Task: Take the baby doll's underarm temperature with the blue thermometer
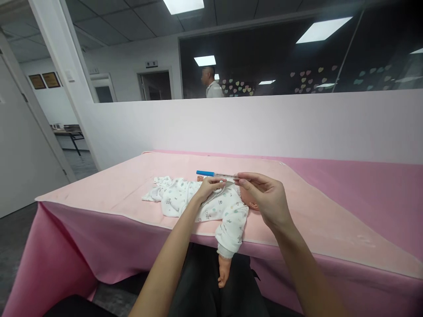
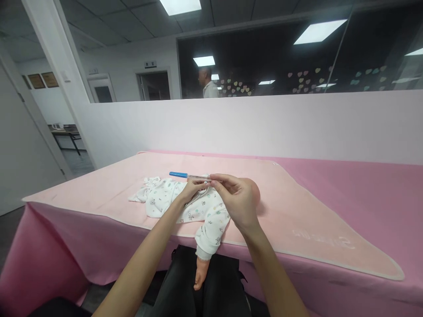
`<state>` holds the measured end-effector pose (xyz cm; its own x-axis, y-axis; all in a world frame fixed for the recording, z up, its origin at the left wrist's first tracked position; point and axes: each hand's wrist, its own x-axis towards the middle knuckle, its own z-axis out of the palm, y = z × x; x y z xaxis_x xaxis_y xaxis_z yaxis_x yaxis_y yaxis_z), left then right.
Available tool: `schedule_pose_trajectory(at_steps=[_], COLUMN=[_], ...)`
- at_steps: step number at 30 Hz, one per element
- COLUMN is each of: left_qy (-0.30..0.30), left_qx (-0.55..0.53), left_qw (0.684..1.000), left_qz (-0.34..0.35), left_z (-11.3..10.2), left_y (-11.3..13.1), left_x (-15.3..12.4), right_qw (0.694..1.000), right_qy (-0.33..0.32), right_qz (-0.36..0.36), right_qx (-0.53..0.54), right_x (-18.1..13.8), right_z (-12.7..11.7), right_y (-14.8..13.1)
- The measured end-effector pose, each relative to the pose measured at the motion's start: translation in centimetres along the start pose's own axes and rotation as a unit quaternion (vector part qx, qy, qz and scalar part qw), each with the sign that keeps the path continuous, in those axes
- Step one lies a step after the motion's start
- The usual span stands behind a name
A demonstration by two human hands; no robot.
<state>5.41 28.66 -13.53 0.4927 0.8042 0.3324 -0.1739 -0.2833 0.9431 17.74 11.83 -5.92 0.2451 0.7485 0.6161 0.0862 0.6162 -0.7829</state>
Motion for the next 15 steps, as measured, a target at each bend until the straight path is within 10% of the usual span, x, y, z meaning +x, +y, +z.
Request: schedule_pose_trajectory(at_steps=[15], left_qy=[0.003], left_qx=[0.004], left_qw=[1.0], left_qz=[0.017], left_z=[0.0], left_y=[-0.7], left_x=[0.1], right_qw=[0.995], right_qy=[-0.007], right_qz=[-0.089], right_qx=[-0.045], right_x=[-0.7], right_z=[-0.3], right_y=[1.3])
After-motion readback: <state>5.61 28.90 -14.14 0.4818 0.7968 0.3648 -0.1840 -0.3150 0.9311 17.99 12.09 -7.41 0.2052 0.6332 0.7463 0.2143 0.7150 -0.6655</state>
